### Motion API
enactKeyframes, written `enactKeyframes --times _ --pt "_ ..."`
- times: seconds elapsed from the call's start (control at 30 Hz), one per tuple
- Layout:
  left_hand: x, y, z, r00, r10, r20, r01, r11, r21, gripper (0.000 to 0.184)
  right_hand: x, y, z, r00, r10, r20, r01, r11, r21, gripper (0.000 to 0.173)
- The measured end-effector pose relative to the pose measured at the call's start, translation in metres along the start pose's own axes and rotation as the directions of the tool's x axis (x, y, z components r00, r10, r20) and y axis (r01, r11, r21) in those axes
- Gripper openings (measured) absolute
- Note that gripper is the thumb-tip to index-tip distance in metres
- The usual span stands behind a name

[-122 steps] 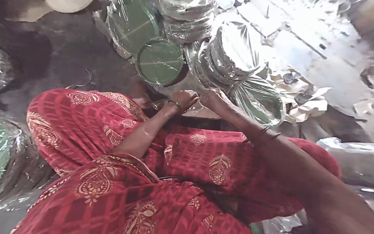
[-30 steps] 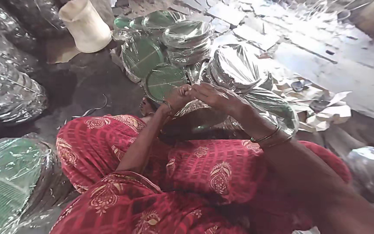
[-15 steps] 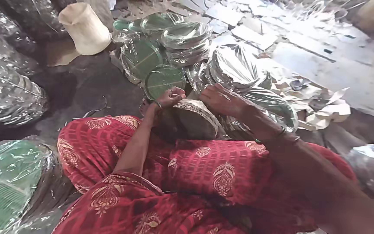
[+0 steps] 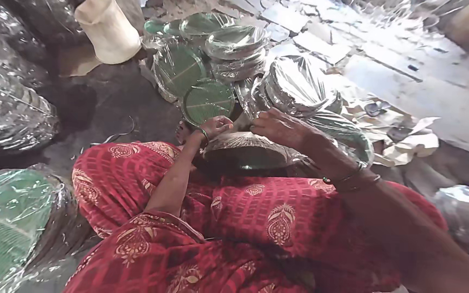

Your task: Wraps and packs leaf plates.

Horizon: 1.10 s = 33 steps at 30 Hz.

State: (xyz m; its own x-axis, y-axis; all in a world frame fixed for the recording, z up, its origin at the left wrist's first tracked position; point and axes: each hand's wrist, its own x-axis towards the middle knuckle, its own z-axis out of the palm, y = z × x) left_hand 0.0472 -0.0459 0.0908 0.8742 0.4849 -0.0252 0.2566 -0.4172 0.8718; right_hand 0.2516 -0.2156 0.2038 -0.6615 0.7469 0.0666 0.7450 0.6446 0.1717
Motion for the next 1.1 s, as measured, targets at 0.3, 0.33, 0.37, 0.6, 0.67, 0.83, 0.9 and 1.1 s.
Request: enactKeyframes --times 0.3,0.33,0.37,0.6,0.67,0.83,0.9,1.1 --pt "-0.012 0.023 -0.056 0.898 0.131 -0.421 -0.151 0.988 -0.014 0.033 -0.011 0.021 -0.007 0.974 0.226 -0.012 -0.226 0.973 0.043 0.023" --pt "-0.013 0.033 -0.057 0.874 0.155 -0.461 -0.182 0.983 -0.015 0.032 -0.012 0.023 -0.007 0.972 0.235 -0.006 -0.234 0.971 0.046 0.024" --pt "-0.014 0.044 -0.057 0.864 0.178 -0.472 -0.217 0.976 -0.029 0.03 -0.012 0.022 -0.009 0.971 0.241 -0.005 -0.24 0.969 0.053 0.024" --pt "-0.043 0.106 -0.052 0.922 0.129 0.365 -0.063 0.98 -0.188 0.06 -0.005 0.017 -0.031 0.965 0.226 -0.135 -0.224 0.974 0.026 0.024" --pt "-0.039 0.095 -0.04 0.902 -0.066 0.428 0.136 0.982 -0.135 0.067 -0.007 0.019 -0.038 0.952 0.246 -0.185 -0.249 0.969 0.008 0.024" --pt "-0.019 0.088 -0.001 0.981 -0.093 0.173 0.124 0.977 -0.174 0.049 -0.003 0.015 -0.048 0.878 0.427 -0.216 -0.441 0.897 -0.016 0.029" --pt "-0.011 0.093 0.022 0.999 -0.008 0.045 0.016 0.982 -0.187 0.059 0.0 0.014 -0.045 0.827 0.515 -0.226 -0.529 0.848 -0.002 0.031" --pt "-0.005 0.114 0.083 0.956 -0.067 -0.285 -0.003 0.972 -0.236 0.102 0.016 0.005 -0.046 0.616 0.782 -0.091 -0.78 0.622 0.064 0.033"
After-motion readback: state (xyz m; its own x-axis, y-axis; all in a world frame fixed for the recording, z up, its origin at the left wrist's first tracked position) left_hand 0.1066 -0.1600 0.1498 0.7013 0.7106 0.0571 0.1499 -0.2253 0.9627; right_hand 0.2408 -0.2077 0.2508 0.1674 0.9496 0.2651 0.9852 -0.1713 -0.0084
